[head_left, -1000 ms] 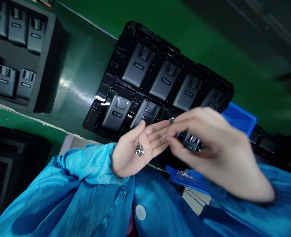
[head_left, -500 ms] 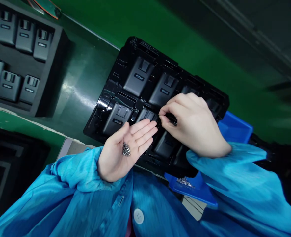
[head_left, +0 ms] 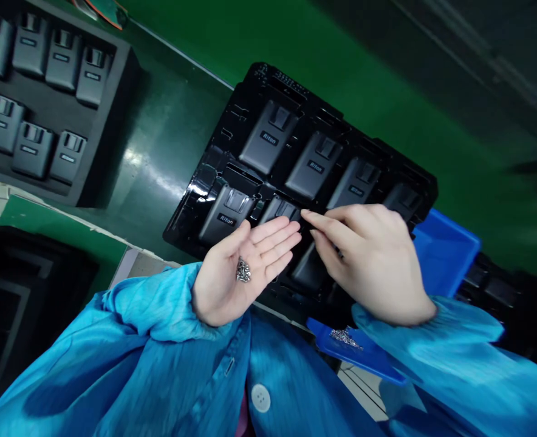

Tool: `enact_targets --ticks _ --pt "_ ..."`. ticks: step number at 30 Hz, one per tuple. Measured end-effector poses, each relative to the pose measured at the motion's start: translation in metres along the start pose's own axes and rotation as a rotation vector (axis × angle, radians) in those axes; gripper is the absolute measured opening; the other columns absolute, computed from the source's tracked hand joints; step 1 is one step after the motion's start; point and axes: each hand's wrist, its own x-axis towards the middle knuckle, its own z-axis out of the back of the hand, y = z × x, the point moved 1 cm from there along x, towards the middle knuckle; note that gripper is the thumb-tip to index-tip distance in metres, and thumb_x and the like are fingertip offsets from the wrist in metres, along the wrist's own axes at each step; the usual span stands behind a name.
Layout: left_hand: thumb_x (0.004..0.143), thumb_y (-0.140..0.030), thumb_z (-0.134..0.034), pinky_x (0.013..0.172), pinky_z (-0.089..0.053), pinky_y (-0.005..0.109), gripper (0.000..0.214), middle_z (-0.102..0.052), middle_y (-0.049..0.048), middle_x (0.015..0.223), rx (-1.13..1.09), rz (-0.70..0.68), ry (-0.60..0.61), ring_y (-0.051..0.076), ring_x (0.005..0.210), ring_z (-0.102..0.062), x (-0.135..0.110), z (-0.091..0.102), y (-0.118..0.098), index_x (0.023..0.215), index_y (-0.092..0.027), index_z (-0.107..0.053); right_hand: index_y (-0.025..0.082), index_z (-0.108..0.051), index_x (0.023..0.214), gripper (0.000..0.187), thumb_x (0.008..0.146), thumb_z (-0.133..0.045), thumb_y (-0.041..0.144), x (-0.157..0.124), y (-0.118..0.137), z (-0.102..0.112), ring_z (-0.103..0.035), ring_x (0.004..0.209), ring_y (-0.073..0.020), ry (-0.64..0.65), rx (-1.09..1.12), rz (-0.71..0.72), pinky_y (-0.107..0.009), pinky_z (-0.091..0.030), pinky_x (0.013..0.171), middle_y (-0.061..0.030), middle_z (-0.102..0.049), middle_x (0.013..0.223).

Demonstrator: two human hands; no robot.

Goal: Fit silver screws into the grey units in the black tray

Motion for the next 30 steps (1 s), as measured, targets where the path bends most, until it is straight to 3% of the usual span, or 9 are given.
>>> enact_targets --ticks 5,8,11,13,20,23,28,30 --pt "0.102 -0.054 -0.022 0.103 -0.047 0.024 0.065 -0.065 0.0084 0.134 -0.026 0.059 0.045 0.01 0.112 -0.066 0.002 0.001 0.002 0.129 -0.011 -0.061 0.014 -0.065 0.106 0.019 0.088 -0.07 0.011 0.013 0.028 0.026 -0.057 0.09 -0.0203 -0.059 0.291 -0.061 -0.038 -0.045 0.077 -0.0072 -0.062 0.097" --pt "0.102 -0.052 -0.017 0.082 -0.05 0.016 0.068 -0.072 0.0095 0.108 -0.016 0.09 0.122 0.006 0.088 -0.068 -0.001 0.001 0.003 0.122 -0.008 -0.065 0.017 -0.062 0.103 0.012 0.094 -0.065 0.01 0.023 0.048 0.034 -0.059 0.098 -0.0184 -0.011 0.501 -0.014 -0.037 -0.044 0.084 -0.005 -0.065 0.102" --pt "0.102 -0.048 -0.011 0.072 -0.05 0.017 0.072 -0.069 0.0071 0.08 0.021 0.091 0.221 0.005 0.065 -0.061 -0.005 0.001 0.003 0.1 -0.009 -0.071 0.014 -0.062 0.099 0.002 0.098 -0.06 0.014 0.028 0.058 0.032 -0.058 0.098 -0.0189 0.034 0.528 0.025 -0.037 -0.041 0.084 -0.0044 -0.066 0.102" --pt "0.103 -0.047 -0.009 0.068 -0.049 0.018 0.074 -0.066 0.0065 0.071 0.024 0.095 0.235 0.006 0.059 -0.059 -0.007 0.001 0.004 0.088 -0.009 -0.071 0.012 -0.064 0.097 0.006 0.098 -0.061 0.017 0.029 0.06 0.029 -0.057 0.097 -0.0205 0.063 0.529 0.046 -0.038 -0.041 0.082 -0.0054 -0.065 0.103" --pt "0.103 -0.042 -0.022 0.064 -0.052 0.018 0.063 -0.063 0.0028 0.063 -0.078 0.138 0.108 0.009 0.065 -0.067 -0.006 0.0 0.005 0.071 -0.01 -0.065 0.008 -0.068 0.093 0.014 0.098 -0.06 0.018 0.028 0.059 0.027 -0.056 0.092 -0.0217 0.112 0.499 0.044 -0.038 -0.039 0.078 -0.0092 -0.063 0.095" --pt "0.103 -0.04 -0.023 0.064 -0.052 0.018 0.06 -0.066 0.0013 0.067 -0.091 0.127 0.083 0.007 0.059 -0.063 -0.004 0.0 0.007 0.074 -0.013 -0.067 0.008 -0.067 0.091 0.016 0.099 -0.059 0.018 0.031 0.06 0.026 -0.056 0.09 -0.0211 0.128 0.469 0.048 -0.037 -0.038 0.076 -0.0092 -0.062 0.093" --pt "0.104 -0.04 -0.016 0.056 -0.042 0.016 0.066 -0.064 0.0002 0.065 -0.068 0.112 0.082 0.002 0.041 -0.04 -0.003 -0.001 0.007 0.077 -0.015 -0.07 0.009 -0.065 0.086 0.017 0.098 -0.059 0.019 0.033 0.063 0.027 -0.055 0.089 -0.0216 0.142 0.465 0.036 -0.039 -0.039 0.075 -0.0092 -0.061 0.091" --pt "0.104 -0.04 -0.014 0.062 -0.045 0.017 0.067 -0.063 0.0008 0.065 -0.053 0.109 0.083 0.003 0.047 -0.048 -0.002 0.0 0.006 0.076 -0.014 -0.069 0.011 -0.065 0.091 0.01 0.097 -0.061 0.017 0.035 0.06 0.032 -0.056 0.091 -0.021 0.141 0.505 0.032 -0.039 -0.042 0.079 -0.0077 -0.064 0.096"
